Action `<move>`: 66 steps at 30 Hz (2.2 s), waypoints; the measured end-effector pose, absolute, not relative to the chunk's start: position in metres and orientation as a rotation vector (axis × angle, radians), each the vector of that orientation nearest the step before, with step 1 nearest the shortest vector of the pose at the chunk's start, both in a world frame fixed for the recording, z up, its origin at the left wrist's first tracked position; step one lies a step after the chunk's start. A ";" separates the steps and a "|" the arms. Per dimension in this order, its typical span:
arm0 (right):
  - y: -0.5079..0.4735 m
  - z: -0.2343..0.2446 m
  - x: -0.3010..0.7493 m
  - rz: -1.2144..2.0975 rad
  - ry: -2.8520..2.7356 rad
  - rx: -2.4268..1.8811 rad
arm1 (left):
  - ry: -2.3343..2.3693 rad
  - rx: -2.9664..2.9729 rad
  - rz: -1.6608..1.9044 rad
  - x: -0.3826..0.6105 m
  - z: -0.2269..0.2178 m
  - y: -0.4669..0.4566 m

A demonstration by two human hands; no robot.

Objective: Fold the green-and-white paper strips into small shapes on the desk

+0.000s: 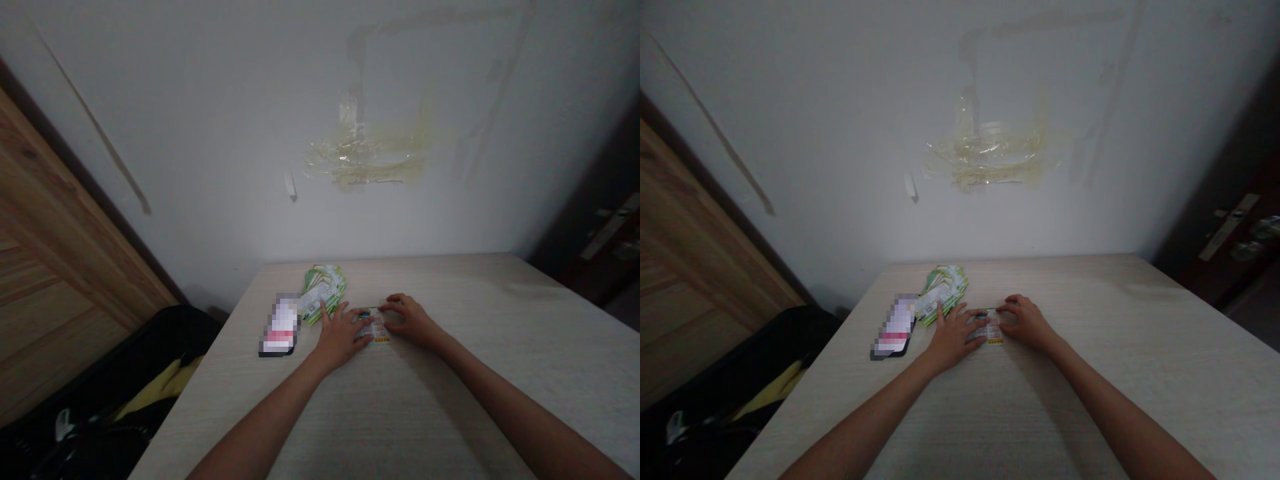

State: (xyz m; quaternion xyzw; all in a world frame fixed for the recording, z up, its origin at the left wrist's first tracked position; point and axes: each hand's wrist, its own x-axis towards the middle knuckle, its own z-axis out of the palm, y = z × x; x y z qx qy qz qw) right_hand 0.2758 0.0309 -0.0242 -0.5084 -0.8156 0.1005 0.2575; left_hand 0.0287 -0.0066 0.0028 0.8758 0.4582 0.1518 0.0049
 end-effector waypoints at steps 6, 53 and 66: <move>0.027 -0.021 0.281 0.356 -2.259 -1.336 | 1.422 2.728 0.502 0.028 0.001 -0.006; 0.029 -0.024 0.282 0.267 -2.264 -1.260 | 1.404 2.715 0.525 0.028 -0.005 -0.003; 0.026 -0.017 0.269 0.156 -2.309 -1.456 | 1.412 2.709 0.507 0.028 -0.002 -0.005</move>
